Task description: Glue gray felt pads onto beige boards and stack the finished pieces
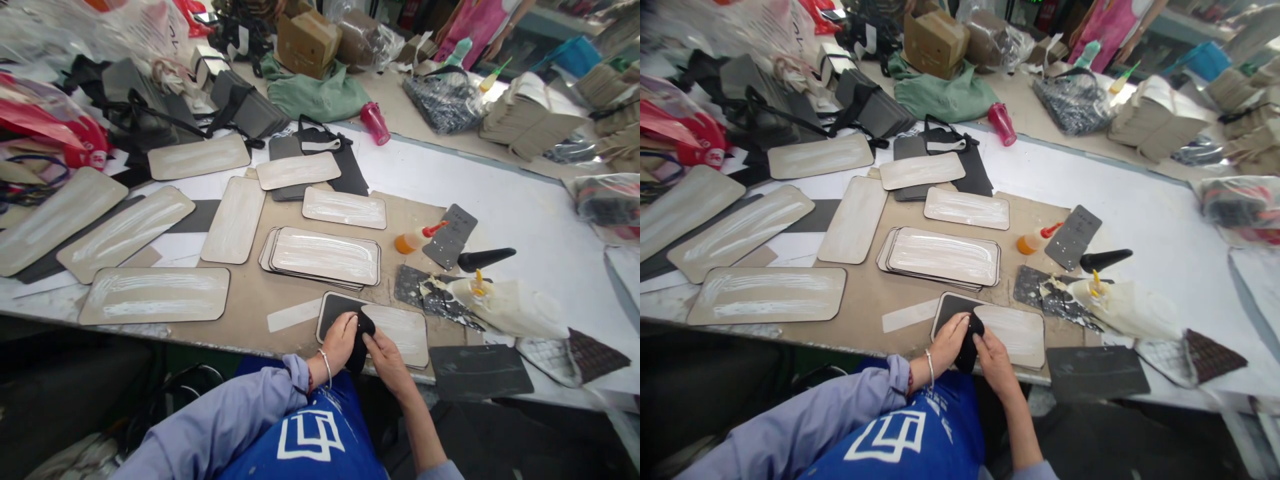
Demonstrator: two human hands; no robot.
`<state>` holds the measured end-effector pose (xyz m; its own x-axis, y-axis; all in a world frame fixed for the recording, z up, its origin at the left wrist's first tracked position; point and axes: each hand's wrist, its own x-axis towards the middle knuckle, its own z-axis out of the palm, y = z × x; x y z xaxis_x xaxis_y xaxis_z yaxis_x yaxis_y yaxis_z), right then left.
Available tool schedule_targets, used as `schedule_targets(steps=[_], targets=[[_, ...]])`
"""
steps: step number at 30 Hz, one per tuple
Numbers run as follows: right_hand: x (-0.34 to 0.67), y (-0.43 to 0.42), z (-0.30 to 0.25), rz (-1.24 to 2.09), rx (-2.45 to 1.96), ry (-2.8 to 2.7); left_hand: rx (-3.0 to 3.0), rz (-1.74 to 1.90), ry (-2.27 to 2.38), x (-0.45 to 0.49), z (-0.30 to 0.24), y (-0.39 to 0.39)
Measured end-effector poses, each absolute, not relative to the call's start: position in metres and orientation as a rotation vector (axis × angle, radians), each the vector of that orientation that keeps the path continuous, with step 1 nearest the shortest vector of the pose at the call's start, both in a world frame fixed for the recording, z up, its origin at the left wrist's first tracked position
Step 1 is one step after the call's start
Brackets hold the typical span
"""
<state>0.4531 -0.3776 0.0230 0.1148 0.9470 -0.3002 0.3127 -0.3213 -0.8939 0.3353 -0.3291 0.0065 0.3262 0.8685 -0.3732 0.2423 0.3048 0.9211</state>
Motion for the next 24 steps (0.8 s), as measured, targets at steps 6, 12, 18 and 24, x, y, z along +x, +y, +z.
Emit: schedule_targets(steps=[6,12,18,24], targets=[[0.452,-0.377,0.022,1.201,-1.721,-1.286,1.261,0.591,1.281,0.345,-0.002,-0.318],[0.445,-0.376,0.022,1.146,-1.746,-1.326,1.177,0.519,1.231,0.346,0.009,-0.324],[0.433,-0.369,0.032,1.107,-1.836,-1.455,1.152,0.494,1.171,0.333,0.026,-0.333],[0.417,-0.366,0.037,1.293,-1.723,-1.374,1.019,0.534,1.32,0.312,0.011,-0.317]])
